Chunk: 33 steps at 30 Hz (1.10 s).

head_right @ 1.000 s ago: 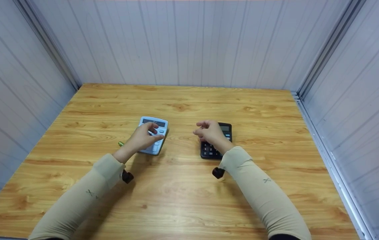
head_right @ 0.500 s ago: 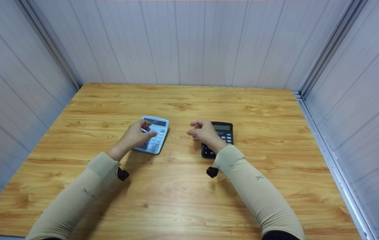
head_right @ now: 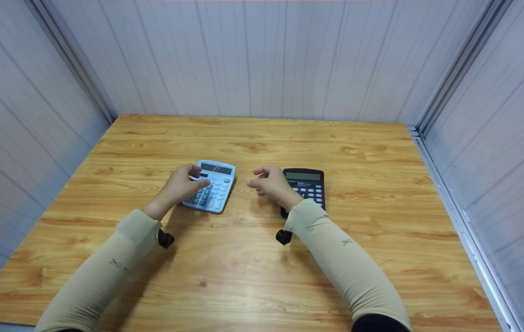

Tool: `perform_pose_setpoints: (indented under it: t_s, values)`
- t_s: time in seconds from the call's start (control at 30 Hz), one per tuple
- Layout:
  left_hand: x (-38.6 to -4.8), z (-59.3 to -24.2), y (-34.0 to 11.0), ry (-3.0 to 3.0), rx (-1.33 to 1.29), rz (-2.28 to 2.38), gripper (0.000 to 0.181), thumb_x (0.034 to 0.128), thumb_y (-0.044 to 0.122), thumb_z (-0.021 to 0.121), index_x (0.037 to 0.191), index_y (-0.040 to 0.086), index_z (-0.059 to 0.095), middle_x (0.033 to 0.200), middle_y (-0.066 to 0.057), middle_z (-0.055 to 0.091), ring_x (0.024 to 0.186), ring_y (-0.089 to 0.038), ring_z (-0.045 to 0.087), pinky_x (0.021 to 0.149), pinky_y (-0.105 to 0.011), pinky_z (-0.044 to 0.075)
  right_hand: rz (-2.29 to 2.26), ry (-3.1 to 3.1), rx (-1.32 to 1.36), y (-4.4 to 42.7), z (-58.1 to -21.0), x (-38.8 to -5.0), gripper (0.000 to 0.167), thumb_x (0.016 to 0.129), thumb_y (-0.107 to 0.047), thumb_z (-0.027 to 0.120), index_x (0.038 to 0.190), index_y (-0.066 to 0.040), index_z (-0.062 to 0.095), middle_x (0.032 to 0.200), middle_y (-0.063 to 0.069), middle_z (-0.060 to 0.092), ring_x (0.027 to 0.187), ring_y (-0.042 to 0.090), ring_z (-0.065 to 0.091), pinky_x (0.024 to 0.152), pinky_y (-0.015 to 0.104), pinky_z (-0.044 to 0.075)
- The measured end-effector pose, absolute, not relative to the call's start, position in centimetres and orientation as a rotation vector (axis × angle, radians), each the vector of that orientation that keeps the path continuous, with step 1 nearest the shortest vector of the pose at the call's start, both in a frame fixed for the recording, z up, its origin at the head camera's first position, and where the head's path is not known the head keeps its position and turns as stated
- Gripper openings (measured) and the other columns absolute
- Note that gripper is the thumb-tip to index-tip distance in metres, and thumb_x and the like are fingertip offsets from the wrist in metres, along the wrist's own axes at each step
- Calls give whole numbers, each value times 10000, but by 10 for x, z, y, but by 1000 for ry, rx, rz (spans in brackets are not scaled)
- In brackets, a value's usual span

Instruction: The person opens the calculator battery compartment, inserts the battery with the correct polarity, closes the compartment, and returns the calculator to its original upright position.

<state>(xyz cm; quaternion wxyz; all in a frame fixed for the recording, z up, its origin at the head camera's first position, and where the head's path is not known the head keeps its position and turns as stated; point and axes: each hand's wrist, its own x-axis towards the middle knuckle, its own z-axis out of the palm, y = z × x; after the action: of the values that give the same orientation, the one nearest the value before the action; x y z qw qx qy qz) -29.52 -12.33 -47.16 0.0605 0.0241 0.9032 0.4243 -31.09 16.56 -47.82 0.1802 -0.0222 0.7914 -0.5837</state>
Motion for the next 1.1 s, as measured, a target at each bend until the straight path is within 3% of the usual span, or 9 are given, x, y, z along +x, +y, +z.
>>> perform_pose_setpoints:
  t_s: [0.33,0.7,0.93,1.1]
  values:
    - [-298,-470,-131,2718,5,1256,634,1043,285,712,1546,-40,503,1577,-236,550,1385,-343,587,1175,-519,523,-1666,2194,-47,142,-481,-316,565,1028,-122,754,1528,11,527,1184,88,608,1068,270,705,926,317,651]
    - [-302,-473,-135,2693,-22,1228,639,1061,261,675,1562,-81,474,1533,-257,581,1283,-315,624,1121,-492,555,-1742,2112,32,120,-487,-327,553,1033,-86,722,1531,-2,498,1233,117,591,1031,261,657,1020,414,624]
    - [-310,-474,-139,2662,-45,1252,566,1083,186,573,1558,-103,466,1537,-274,572,1301,-322,596,1155,-502,533,-1789,2054,74,110,-490,-332,526,1040,-50,679,1525,-2,481,1222,113,572,926,207,623,875,367,636]
    - [-314,-476,-141,2631,-65,1278,548,1094,174,532,1557,-111,463,1553,-284,553,1370,-358,584,1171,-518,522,-1738,2088,74,105,-496,-336,565,1030,-88,713,1540,-13,483,1254,135,583,940,237,666,744,309,635]
